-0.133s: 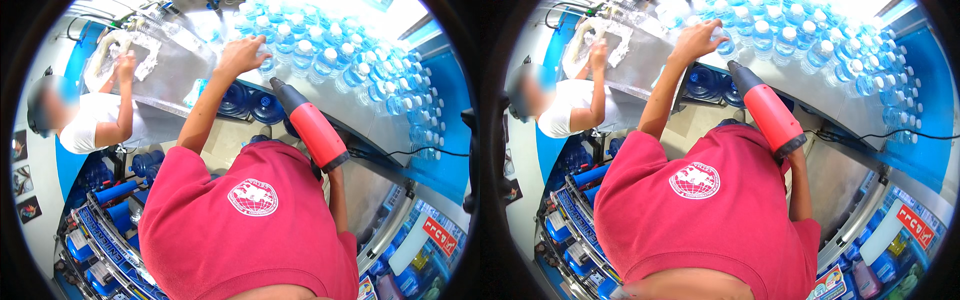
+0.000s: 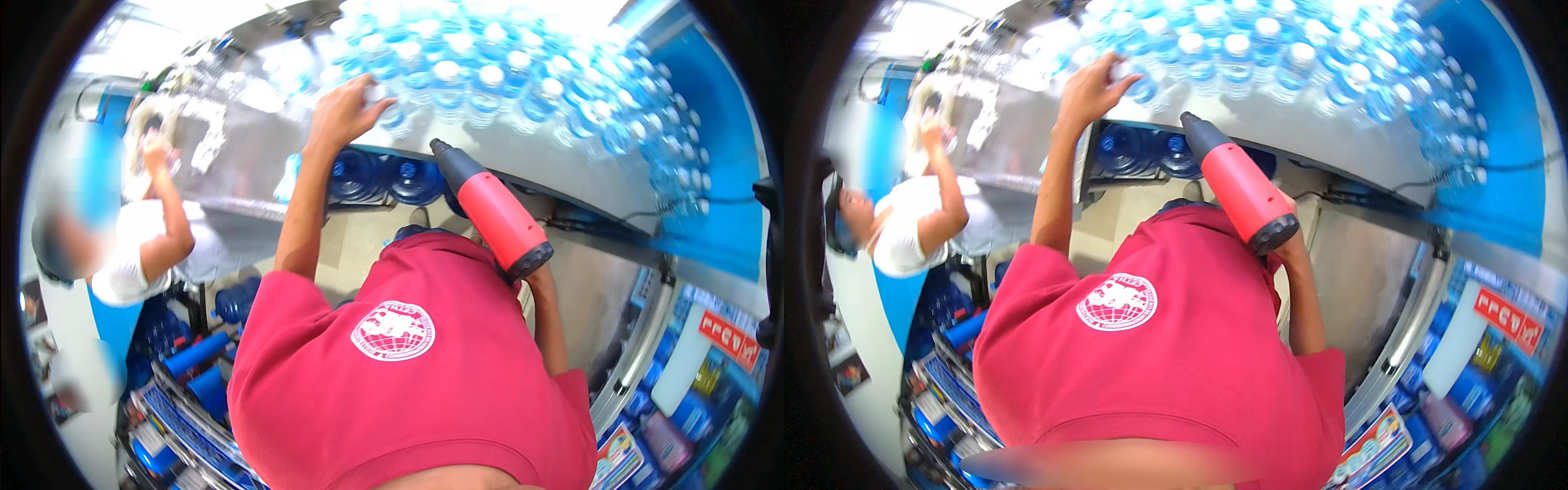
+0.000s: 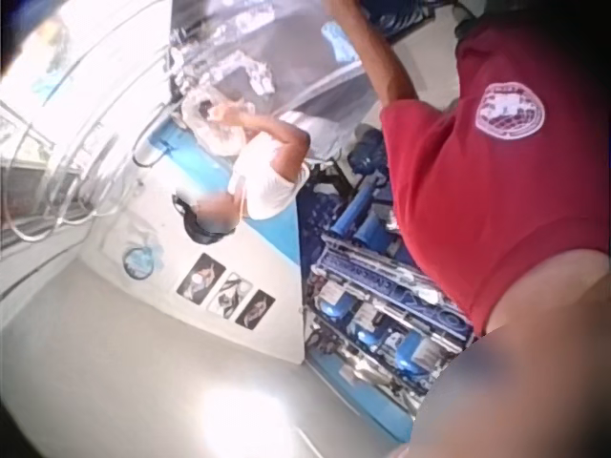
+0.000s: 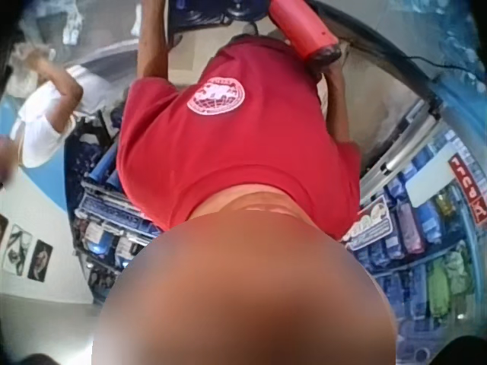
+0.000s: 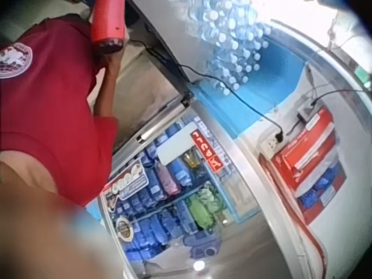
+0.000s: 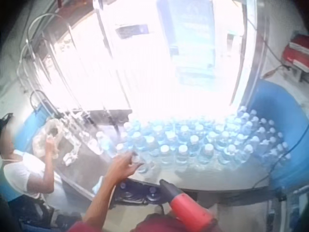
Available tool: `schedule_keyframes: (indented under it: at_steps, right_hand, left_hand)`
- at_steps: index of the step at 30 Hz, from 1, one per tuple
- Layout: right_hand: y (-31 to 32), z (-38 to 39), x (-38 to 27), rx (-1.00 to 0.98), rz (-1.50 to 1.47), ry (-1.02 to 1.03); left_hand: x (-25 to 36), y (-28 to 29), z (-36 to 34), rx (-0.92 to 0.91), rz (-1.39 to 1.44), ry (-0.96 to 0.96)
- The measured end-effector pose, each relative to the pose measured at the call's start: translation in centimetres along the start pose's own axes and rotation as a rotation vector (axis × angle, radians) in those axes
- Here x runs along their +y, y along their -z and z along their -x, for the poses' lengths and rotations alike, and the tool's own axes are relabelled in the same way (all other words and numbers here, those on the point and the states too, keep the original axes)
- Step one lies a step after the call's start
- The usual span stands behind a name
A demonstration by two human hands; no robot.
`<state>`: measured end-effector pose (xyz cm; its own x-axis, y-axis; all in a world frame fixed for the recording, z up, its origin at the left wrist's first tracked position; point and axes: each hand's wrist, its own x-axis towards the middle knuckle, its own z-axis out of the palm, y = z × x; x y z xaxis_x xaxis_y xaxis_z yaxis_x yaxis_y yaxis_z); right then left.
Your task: The person uses a red heat gun to warm the necks of water bottles and then applies blue labels to each bottle. The person picks up bottles from a metal tray, applies the label, and places them on a table with other labeled bottles.
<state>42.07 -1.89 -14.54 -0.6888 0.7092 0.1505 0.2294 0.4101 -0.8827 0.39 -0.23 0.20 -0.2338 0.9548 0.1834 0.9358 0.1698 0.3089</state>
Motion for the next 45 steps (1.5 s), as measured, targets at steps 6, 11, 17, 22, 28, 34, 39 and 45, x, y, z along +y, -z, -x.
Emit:
schedule_keyframes:
  at_steps: [6,11,17,22,28,34,39,45]
  right_hand:
    - [2.2,7.3,-0.9,0.238,0.229,-0.251]
    - [1.5,15.1,1.4,0.495,0.506,-0.595]
    - [0.3,15.1,-0.5,1.08,0.273,-0.654]
    - [0.4,14.6,-3.6,1.168,0.191,-0.815]
    - [-0.1,14.0,-5.5,1.18,0.134,-0.853]
    - [0.6,13.6,-4.9,1.179,0.019,-0.753]
    - [1.7,12.9,-4.4,1.127,-0.126,-0.678]
    - [3.1,11.7,-3.8,0.976,-0.084,-0.68]
  left_hand:
    - [5.3,1.7,2.4,0.098,0.252,-0.144]
    - [12.4,1.4,0.1,-0.014,0.637,-0.279]
    - [24.8,-5.7,-4.0,-0.088,0.651,-0.692]
    - [34.3,-13.3,-8.1,-0.073,0.454,-0.852]
    - [40.4,-19.6,-11.7,-0.031,0.28,-0.804]
    - [41.2,-21.3,-13.8,0.018,0.192,-0.745]
    - [41.8,-20.1,-14.0,0.124,-0.256,-0.864]
    - [35.9,-10.5,-9.7,0.371,0.201,-0.81]
